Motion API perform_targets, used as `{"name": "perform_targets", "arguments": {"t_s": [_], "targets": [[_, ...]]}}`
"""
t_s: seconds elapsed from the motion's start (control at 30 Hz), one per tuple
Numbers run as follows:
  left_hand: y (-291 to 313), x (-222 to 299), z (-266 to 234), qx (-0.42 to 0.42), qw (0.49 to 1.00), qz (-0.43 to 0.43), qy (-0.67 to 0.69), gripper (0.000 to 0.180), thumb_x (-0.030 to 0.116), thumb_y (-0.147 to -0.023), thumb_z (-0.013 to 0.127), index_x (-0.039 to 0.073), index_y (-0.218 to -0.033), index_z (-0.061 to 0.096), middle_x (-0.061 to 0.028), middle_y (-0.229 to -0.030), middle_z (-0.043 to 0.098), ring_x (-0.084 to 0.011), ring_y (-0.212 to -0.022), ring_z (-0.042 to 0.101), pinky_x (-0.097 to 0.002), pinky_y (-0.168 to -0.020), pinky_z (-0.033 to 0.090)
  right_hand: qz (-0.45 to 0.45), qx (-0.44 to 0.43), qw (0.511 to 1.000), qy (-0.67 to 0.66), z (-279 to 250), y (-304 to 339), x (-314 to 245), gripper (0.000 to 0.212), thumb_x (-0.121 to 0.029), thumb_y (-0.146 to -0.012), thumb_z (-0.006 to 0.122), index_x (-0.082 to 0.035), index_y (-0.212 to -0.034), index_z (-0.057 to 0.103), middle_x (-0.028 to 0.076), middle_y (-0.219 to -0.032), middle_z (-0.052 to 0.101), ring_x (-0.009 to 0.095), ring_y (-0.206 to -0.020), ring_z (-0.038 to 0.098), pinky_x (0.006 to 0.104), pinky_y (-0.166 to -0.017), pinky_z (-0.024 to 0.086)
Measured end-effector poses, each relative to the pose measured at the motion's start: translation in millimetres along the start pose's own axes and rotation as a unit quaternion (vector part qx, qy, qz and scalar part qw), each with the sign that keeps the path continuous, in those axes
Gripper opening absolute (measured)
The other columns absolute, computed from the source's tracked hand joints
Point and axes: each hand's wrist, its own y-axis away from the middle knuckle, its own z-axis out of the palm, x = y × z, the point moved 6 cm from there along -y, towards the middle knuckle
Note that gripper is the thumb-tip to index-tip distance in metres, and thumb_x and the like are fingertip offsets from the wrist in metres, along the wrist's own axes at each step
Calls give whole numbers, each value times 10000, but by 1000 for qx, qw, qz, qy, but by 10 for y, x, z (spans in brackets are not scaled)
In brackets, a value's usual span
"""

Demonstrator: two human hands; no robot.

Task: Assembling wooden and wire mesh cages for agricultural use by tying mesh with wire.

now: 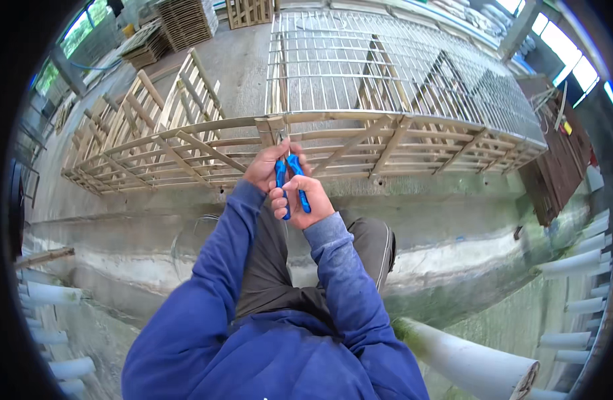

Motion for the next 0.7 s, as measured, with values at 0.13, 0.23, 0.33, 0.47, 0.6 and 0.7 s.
{"name": "perform_targets", "arguments": {"t_s": [0.13, 0.23, 0.33, 0.47, 0.6, 0.7], "targets": [[-171, -48, -167, -30, 999, -2, 12, 380, 402, -931, 565, 41, -814, 548, -117, -688, 626, -231, -606, 635, -372, -584, 537, -19, 390, 744, 542, -201, 297, -258, 476, -393, -792, 672, 26, -994, 574, 150, -741, 633, 308, -670, 669, 440, -589, 523], [-142, -52, -169, 43, 997, 19, -57, 370, 390, -923, 582, 49, -788, 535, -121, -656, 620, -236, -580, 631, -379, -572, 535, -205, 401, 303, 840, 500, 466, -82, 581, -417, -742, 722, 36, -1065, 556, 158, -805, 619, 319, -748, 654, 409, -653, 529], [-182, -9, -99, 128, 987, 55, -77, 352, 348, -920, 595, 44, -754, 536, -115, -633, 607, -213, -537, 606, -352, -520, 518, -243, 468, 148, 837, 459, 323, 82, 621, -324, -701, 747, 30, -1138, 484, 160, -937, 584, 331, -907, 612, 402, -736, 512], [-262, -121, -103, 164, 980, 68, -88, 340, 322, -929, 581, 22, -775, 536, -128, -637, 606, -233, -544, 609, -380, -491, 503, -214, 551, 126, 797, 103, 266, -122, 533, -196, -714, 692, 29, -1139, 464, 159, -967, 576, 329, -892, 622, 418, -749, 513], [-115, -91, -59, 156, 984, 58, -66, 299, 309, -934, 571, 64, -769, 520, -121, -670, 612, -239, -559, 607, -389, -512, 502, -176, 499, 326, 783, 69, 292, -237, 418, -223, -705, 694, 9, -1006, 520, 180, -878, 602, 354, -882, 644, 441, -738, 520], [-28, -73, -97, 103, 993, -20, -61, 303, 328, -920, 598, 89, -756, 511, -96, -679, 610, -230, -600, 618, -379, -535, 505, -228, 419, 507, 718, -148, 251, -309, 308, -168, -687, 665, 0, -907, 533, 146, -756, 596, 279, -758, 643, 389, -615, 509]]}}
